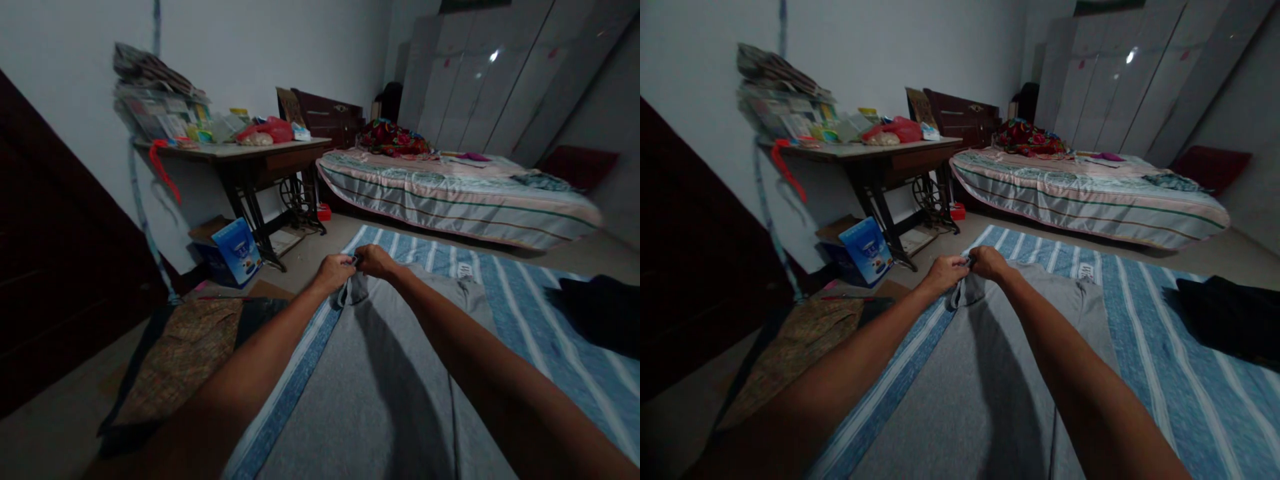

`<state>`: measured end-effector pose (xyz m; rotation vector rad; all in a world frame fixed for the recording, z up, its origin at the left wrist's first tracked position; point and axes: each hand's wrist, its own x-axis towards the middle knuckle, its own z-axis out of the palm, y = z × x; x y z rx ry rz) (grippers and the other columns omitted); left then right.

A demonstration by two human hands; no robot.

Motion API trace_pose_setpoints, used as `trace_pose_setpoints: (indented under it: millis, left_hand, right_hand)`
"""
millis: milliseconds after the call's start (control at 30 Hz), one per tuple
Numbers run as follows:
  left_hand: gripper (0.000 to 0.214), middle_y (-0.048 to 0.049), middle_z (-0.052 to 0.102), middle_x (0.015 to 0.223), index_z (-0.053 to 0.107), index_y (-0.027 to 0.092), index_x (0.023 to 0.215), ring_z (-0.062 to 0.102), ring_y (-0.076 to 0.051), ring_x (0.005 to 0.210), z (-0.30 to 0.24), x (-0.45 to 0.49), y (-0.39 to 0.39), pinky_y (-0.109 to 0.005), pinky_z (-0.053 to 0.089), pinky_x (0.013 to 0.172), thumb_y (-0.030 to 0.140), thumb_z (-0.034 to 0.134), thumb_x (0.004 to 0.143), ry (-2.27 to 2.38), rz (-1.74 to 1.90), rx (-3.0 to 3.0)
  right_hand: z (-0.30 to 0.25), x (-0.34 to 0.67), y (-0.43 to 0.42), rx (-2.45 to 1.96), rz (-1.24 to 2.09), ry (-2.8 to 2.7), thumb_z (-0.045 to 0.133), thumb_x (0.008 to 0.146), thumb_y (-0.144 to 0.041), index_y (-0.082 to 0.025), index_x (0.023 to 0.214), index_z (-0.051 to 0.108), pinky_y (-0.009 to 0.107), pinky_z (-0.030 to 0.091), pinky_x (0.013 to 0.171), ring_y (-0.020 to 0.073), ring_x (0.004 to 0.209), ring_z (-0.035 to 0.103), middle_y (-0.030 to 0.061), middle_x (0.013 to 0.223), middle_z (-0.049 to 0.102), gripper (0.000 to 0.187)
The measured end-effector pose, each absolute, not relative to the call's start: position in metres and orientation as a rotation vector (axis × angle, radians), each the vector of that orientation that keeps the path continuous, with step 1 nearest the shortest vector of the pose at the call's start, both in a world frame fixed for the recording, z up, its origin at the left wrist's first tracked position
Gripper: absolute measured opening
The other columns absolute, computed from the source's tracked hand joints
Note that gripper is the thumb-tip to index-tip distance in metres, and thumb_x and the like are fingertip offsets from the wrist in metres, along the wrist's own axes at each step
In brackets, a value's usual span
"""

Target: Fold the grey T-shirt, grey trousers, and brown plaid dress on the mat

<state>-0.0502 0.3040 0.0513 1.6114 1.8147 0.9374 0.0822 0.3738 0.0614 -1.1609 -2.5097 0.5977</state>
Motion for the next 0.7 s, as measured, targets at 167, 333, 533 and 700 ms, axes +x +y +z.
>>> trace_pose_setpoints:
  millis: [167, 333, 533, 700]
  left_hand:
    - [0.02, 0.004, 0.045, 0.044, 0.055, 0.017, 0.05, 0.043, -0.012, 0.046, 0.054, -0.065, 0.227, -0.025, 0.028, 0.048, 0.031, 0.066, 0.059, 1.851, 0.525, 1.678]
    - [0.02, 0.0022, 0.058, 0.068, 0.057, 0.019, 0.069, 0.053, -0.015, 0.065, 0.048, -0.088, 0.11, -0.024, 0.033, 0.055, 0.04, 0.059, 0.069, 1.866, -0.019, 1.711]
    - [0.023, 0.007, 0.041, 0.057, 0.044, 0.021, 0.062, 0.042, -0.013, 0.058, 0.042, -0.091, 0.035, -0.024, 0.027, 0.052, 0.038, 0.059, 0.061, 1.829, -0.055, 1.418]
    - [0.026, 0.0084, 0.028, 0.053, 0.031, 0.022, 0.057, 0.03, -0.01, 0.054, 0.043, -0.083, 0.026, -0.024, 0.023, 0.052, 0.037, 0.052, 0.057, 1.765, 0.147, 1.306]
  right_hand:
    - [0.062, 0.097, 0.368, -1.196, 0.727, -2.404, 0.058, 0.071, -0.008, -0.015, 0.075, 0.066, 0.017, 0.043, 0.054, 0.0151, 0.06, 0.066, 0.0011, 0.06, 0.065, 0.011]
    - [0.062, 0.105, 0.364, -1.217, 0.904, -2.264, 0.06, 0.07, -0.005, -0.015, 0.07, 0.062, 0.015, 0.042, 0.048, 0.0136, 0.054, 0.065, -0.0018, 0.053, 0.061, 0.01]
    - [0.071, 0.117, 0.357, -1.301, 1.099, -2.092, 0.067, 0.073, -0.007, -0.015, 0.072, 0.06, 0.016, 0.045, 0.045, 0.0125, 0.049, 0.063, -0.0027, 0.052, 0.059, 0.011]
    - [0.087, 0.132, 0.34, -1.309, 1.247, -1.969, 0.073, 0.079, -0.026, -0.014, 0.081, 0.061, 0.019, 0.05, 0.046, 0.0127, 0.054, 0.065, 0.0031, 0.075, 0.069, 0.017]
